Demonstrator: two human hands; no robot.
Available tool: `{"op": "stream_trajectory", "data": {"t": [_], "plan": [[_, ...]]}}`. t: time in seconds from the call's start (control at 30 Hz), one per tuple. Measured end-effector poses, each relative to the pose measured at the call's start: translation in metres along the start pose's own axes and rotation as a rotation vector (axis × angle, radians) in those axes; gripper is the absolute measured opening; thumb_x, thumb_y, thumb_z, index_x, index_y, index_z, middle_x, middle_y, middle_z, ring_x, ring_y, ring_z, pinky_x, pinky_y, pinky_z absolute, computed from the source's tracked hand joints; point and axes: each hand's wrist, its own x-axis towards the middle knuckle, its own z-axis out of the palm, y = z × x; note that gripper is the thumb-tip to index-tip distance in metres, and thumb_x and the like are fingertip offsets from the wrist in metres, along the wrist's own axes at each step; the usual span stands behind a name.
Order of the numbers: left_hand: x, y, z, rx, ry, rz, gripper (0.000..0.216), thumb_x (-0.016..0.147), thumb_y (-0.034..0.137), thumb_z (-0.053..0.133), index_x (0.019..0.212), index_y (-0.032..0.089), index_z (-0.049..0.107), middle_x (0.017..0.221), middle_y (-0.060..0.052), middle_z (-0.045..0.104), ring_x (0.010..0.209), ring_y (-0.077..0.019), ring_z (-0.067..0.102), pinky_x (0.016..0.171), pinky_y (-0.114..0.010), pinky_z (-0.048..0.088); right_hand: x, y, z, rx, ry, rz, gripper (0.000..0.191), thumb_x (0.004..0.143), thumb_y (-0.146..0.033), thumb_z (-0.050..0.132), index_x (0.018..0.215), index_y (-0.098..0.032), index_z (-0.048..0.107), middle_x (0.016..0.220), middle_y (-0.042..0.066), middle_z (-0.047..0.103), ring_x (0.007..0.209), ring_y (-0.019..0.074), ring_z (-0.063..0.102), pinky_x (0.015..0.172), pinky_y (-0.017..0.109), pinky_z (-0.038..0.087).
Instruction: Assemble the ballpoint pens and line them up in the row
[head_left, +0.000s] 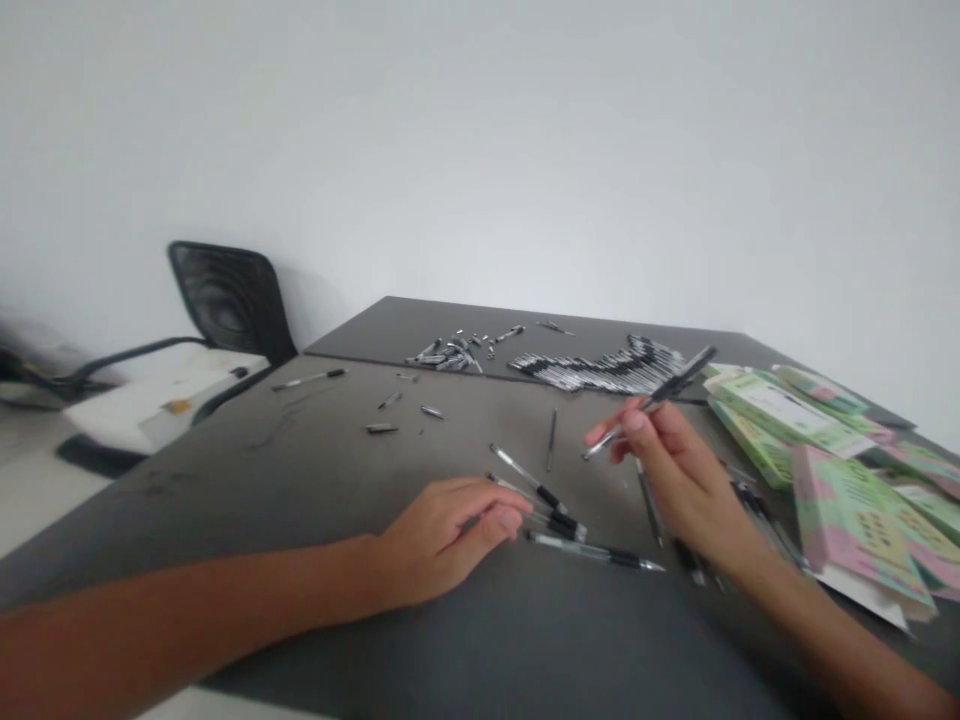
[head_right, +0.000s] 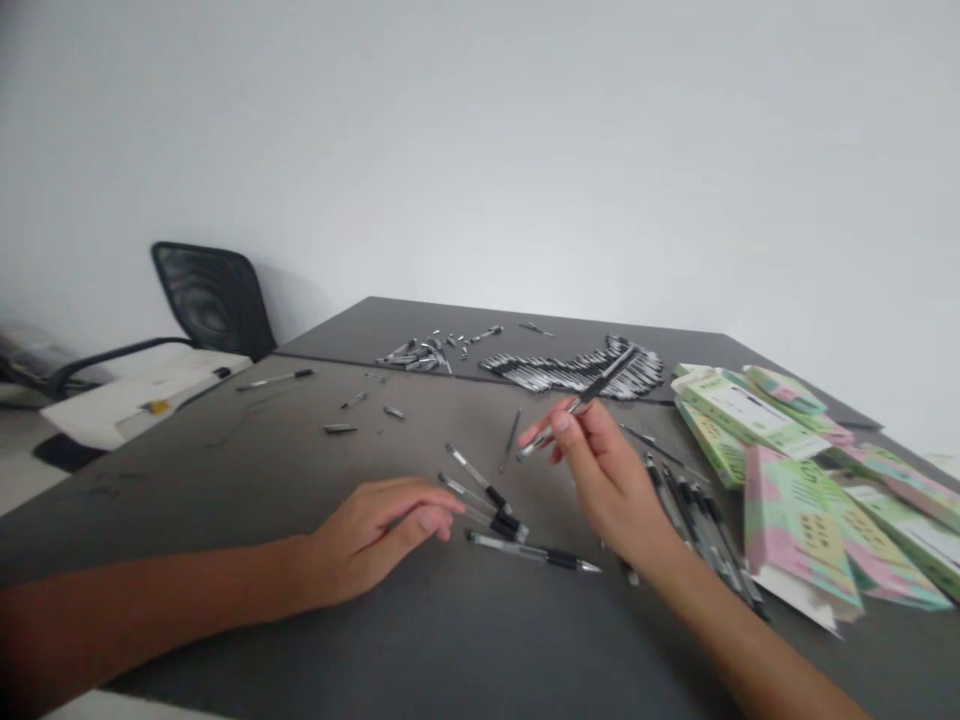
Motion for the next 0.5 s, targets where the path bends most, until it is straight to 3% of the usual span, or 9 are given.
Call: {"op": "stream_trajectory", "data": {"t": [0.13, 0.27, 0.5], "plan": [[-0.001, 0.001, 0.0, 0.041, -0.012, 0.109, 0.048, 0.116, 0.039, 0.037, 0.099, 0.016, 0.075, 0.088, -0.006, 0.078, 0.083, -0.0177, 0.074, 0.079, -0.027, 0.055, 0.01, 0.007, -0.012, -0.055, 0.119, -0.022, 0.029, 0.106, -0.053, 0.058, 0.097, -0.025, 0.06, 0.082, 0.001, 0.072, 0.072, 0.0181, 0.061, 0.07, 0.032, 0.049], [-0.002, 0.002, -0.001, 0.075, -0.044, 0.127, 0.062, 0.117, 0.047, 0.026, 0.096, 0.016, 0.076, 0.077, -0.005, 0.071, 0.073, -0.0171, 0.068, 0.074, -0.028, 0.053, 0.013, 0.008, -0.022, -0.115, 0.198, -0.038, 0.029, 0.103, -0.054, 0.064, 0.097, -0.025, 0.061, 0.075, -0.001, 0.065, 0.067, 0.0181, 0.057, 0.064, 0.033, 0.044], [-0.002, 0.002, -0.001, 0.107, -0.077, 0.176, 0.07, 0.118, 0.05, 0.02, 0.089, 0.016, 0.074, 0.077, -0.006, 0.071, 0.075, -0.0177, 0.067, 0.075, -0.028, 0.051, 0.02, 0.001, -0.045, -0.333, 0.369, -0.033, 0.033, 0.098, -0.057, 0.067, 0.092, -0.024, 0.068, 0.069, -0.001, 0.06, 0.061, 0.0179, 0.051, 0.06, 0.034, 0.038]]}}
